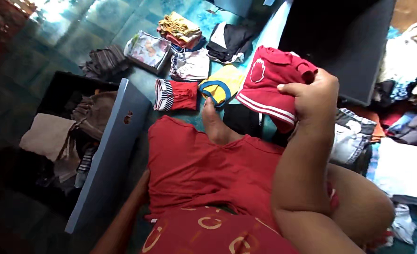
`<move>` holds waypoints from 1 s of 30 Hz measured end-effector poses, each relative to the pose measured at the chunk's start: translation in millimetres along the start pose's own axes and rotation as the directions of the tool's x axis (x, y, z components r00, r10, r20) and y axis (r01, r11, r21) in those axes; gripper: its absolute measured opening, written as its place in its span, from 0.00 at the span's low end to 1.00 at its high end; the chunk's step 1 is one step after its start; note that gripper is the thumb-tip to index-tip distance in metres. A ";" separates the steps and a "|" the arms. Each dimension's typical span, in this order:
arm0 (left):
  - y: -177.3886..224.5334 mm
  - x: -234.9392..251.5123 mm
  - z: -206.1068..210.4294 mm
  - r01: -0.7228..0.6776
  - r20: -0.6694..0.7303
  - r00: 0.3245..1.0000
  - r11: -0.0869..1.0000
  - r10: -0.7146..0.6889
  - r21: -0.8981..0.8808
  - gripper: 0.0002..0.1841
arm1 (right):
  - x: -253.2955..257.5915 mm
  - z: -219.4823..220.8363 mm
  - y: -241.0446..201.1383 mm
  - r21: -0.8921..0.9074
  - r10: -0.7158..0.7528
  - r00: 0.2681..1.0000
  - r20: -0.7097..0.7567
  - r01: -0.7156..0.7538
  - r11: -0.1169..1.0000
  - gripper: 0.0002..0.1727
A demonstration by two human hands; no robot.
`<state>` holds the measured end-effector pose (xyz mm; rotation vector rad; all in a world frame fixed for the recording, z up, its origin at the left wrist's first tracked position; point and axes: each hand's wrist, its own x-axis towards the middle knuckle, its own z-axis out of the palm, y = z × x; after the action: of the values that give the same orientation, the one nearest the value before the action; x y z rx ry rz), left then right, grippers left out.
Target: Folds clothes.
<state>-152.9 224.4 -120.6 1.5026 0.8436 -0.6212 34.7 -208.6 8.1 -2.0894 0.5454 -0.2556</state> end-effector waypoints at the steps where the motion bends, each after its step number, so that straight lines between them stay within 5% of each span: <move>1: -3.7 3.9 -6.1 0.086 0.074 0.994 0.992 -0.080 -0.090 0.28 | -0.1 1.1 -0.6 -0.014 0.007 1.000 0.013 -0.006 1.000 0.29; 4: -65.4 46.6 -45.1 -0.153 0.365 0.910 0.978 0.197 -0.144 0.33 | -0.6 4.1 -0.3 -0.050 0.021 0.999 0.025 -0.020 0.999 0.29; 6: -27.9 14.0 -23.3 0.034 0.142 0.989 0.999 -0.040 0.041 0.26 | -1.6 6.2 -1.3 -0.060 0.028 0.999 0.024 -0.026 0.998 0.28; 8: -17.7 6.4 -19.4 0.087 0.075 0.993 0.992 -0.094 0.088 0.23 | -1.1 8.6 -1.7 -0.074 0.026 0.999 0.023 -0.024 0.997 0.28; 10: -24.4 3.4 -22.7 -0.022 0.109 0.994 0.999 0.020 0.025 0.19 | -0.4 12.8 -1.6 -0.086 0.021 0.999 0.028 -0.019 0.996 0.27; 14: -41.3 -1.3 -27.4 -0.061 0.210 0.974 0.993 0.082 -0.104 0.39 | -0.8 24.3 0.3 -0.086 0.021 0.998 0.066 -0.015 0.996 0.27; 18: -43.8 -15.7 -32.7 0.060 0.238 0.969 0.998 -0.060 0.009 0.16 | -3.5 34.7 -3.5 -0.044 0.002 0.996 0.088 0.002 0.999 0.27; 20: -46.2 -18.7 -29.7 0.084 0.170 0.982 0.996 -0.084 0.012 0.14 | -4.9 36.5 -5.5 -0.021 -0.004 0.996 0.094 0.006 1.000 0.26; 23: -49.1 -17.6 -27.3 0.054 0.208 0.977 0.997 -0.039 -0.064 0.33 | -5.4 35.9 -2.5 0.021 -0.010 0.995 0.102 0.008 1.000 0.26; 25: -50.4 -16.1 -27.4 0.057 0.226 0.974 0.994 -0.034 -0.094 0.36 | -5.6 36.3 -0.5 0.035 -0.022 0.994 0.105 0.019 0.999 0.25; 30: -43.0 -22.7 -32.7 0.109 0.221 0.969 0.994 -0.111 0.020 0.14 | -8.5 33.6 -3.6 -0.011 -0.033 0.994 0.105 0.034 0.999 0.24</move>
<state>-203.8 252.9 -124.5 1.3700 0.7556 -0.8588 41.1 -177.9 -7.0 -2.1122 0.4505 -0.1609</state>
